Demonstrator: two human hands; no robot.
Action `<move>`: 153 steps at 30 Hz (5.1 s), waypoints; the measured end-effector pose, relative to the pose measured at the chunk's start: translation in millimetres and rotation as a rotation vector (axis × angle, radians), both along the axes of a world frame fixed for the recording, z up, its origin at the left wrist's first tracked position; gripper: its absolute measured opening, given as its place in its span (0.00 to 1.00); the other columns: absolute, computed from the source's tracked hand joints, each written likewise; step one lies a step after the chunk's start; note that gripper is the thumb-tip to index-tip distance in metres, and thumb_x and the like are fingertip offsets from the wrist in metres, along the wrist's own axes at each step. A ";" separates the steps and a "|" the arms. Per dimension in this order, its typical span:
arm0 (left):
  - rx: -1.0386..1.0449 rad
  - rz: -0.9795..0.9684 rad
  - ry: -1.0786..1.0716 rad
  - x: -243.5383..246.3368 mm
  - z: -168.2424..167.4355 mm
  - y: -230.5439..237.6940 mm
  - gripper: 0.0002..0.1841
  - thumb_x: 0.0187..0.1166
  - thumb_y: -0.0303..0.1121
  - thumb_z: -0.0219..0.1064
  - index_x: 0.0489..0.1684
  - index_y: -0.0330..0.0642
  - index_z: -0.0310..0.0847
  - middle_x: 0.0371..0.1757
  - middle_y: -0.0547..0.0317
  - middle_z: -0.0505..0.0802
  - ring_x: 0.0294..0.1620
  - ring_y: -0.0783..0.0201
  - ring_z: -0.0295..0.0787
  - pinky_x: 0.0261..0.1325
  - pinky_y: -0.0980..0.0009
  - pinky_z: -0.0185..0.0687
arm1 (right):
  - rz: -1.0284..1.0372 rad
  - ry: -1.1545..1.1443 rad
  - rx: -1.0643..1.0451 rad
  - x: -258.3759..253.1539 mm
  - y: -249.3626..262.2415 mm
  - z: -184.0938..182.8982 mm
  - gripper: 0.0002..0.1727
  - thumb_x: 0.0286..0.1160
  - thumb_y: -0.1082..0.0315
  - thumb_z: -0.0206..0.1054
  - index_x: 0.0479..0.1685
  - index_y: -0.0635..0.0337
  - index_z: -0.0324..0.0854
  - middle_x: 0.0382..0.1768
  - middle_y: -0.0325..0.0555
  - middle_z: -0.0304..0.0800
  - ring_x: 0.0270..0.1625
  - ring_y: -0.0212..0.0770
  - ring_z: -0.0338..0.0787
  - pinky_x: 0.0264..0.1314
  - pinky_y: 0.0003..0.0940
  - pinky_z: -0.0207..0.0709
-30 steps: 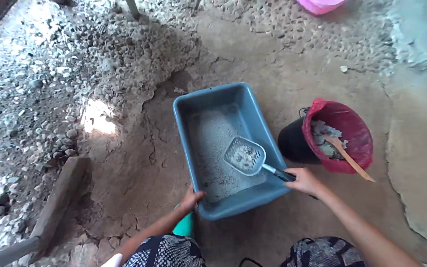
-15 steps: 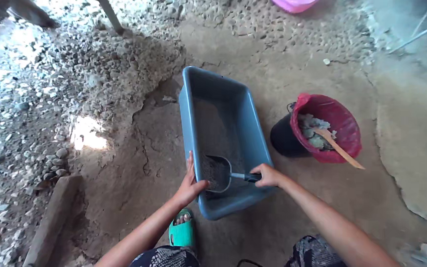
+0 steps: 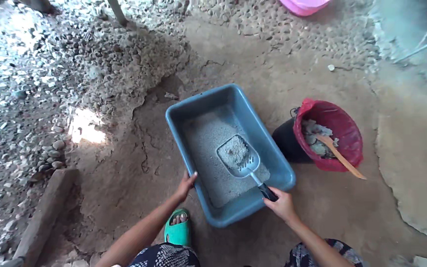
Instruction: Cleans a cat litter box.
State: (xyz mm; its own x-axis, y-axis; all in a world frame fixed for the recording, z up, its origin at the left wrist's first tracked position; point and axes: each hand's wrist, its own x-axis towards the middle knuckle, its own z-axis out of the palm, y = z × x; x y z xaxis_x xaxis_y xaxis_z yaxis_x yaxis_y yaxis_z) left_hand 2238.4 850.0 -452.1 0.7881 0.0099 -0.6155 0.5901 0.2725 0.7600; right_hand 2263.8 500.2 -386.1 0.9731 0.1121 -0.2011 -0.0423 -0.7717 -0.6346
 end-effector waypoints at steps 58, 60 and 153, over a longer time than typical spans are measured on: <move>-0.001 -0.018 0.117 32.6 57.6 -32.8 0.28 0.73 0.20 0.68 0.74 0.31 0.66 0.47 0.43 0.89 0.40 0.57 0.90 0.42 0.61 0.88 | -0.265 0.154 0.406 41.5 20.4 113.4 0.14 0.59 0.77 0.73 0.47 0.71 0.85 0.22 0.40 0.85 0.18 0.28 0.78 0.23 0.25 0.77; -0.027 -0.004 0.099 41.8 72.5 -18.2 0.22 0.76 0.21 0.64 0.69 0.31 0.68 0.42 0.48 0.88 0.34 0.61 0.88 0.38 0.65 0.87 | -0.346 0.123 0.547 56.0 3.5 136.8 0.13 0.63 0.77 0.65 0.49 0.69 0.82 0.20 0.34 0.82 0.16 0.26 0.76 0.20 0.21 0.75; 0.286 -0.324 0.116 -54.8 -1.3 -20.6 0.46 0.79 0.40 0.70 0.91 0.33 0.42 0.58 0.32 0.89 0.55 0.44 0.92 0.63 0.47 0.85 | 0.459 0.618 -0.764 92.2 322.4 17.8 0.53 0.71 0.69 0.71 0.94 0.67 0.36 0.71 0.65 0.82 0.73 0.59 0.85 0.71 0.55 0.79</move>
State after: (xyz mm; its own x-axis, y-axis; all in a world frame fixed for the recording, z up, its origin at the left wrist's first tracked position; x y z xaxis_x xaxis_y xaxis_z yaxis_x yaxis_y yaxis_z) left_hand 2183.6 829.4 -453.4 0.7044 -0.0437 -0.7085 0.6962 -0.1517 0.7016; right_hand 2356.0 822.6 -368.3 0.5770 0.0769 -0.8131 0.2039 -0.9776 0.0523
